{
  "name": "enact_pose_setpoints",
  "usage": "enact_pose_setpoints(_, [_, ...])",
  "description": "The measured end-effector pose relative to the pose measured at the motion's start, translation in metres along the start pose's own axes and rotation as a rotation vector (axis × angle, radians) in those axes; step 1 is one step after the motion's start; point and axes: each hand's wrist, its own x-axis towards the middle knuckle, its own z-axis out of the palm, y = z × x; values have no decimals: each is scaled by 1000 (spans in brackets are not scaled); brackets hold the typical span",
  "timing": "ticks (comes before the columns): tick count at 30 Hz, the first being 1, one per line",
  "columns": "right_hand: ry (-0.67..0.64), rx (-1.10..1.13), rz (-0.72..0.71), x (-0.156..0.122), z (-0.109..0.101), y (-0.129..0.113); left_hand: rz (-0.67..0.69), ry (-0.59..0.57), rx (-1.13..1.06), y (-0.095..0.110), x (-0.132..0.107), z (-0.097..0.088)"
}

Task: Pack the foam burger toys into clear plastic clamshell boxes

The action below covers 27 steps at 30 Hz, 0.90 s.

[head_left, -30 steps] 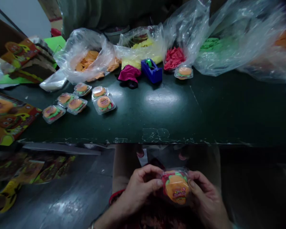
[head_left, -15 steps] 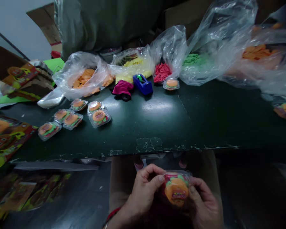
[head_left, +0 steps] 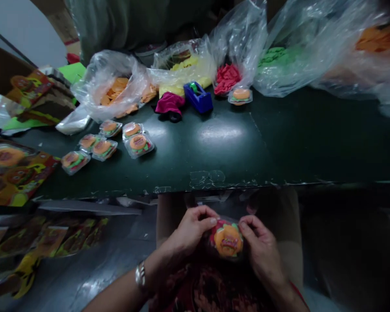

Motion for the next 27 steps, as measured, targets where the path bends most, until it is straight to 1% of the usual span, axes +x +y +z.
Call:
enact_pose_setpoints(3, [29, 93, 7, 14, 8, -16, 53, -29, -36, 16, 14, 4])
enact_pose_setpoints(5, [66, 151, 17, 15, 9, -22, 45, -58, -82, 19, 15, 3])
enact_pose_setpoints(7, [121, 181, 6, 10, 7, -24, 52, -56, -124, 12, 9, -2])
enact_pose_setpoints(8, [147, 189, -9, 7, 5, -24, 62, -37, -126, 7, 3, -4])
enact_pose_setpoints(10, [187, 195, -42, -1, 1, -26, 80, 3, -85, -2, -10, -6])
enact_pose_setpoints(12, [214, 186, -75, -6, 1, -33, 106, -3, -22, -6, -22, -4])
enact_pose_setpoints(14, [232, 161, -105, -7, 5, -44, 153, -27, 24, -4, -29, 2])
enact_pose_setpoints(16, [242, 132, -158, -4, 14, -58, 228, -15, 80, 3, -28, 8])
enact_pose_setpoints(18, [236, 127, -233, 3, 24, -70, 310, 4, 127, 12, -22, 10])
enact_pose_setpoints(20, [217, 150, -317, 12, 34, -79, 400, 14, 139, 22, -13, 10])
enact_pose_setpoints(22, [186, 174, -364, 22, 45, -86, 468, 28, 109, 33, -2, 6])
enact_pose_setpoints(24, [147, 191, -390, 32, 54, -90, 497, 26, 63, 45, 9, 0])
enact_pose_setpoints(27, [67, 210, -398, 46, 64, -95, 487, -50, 10, 67, 24, -12])
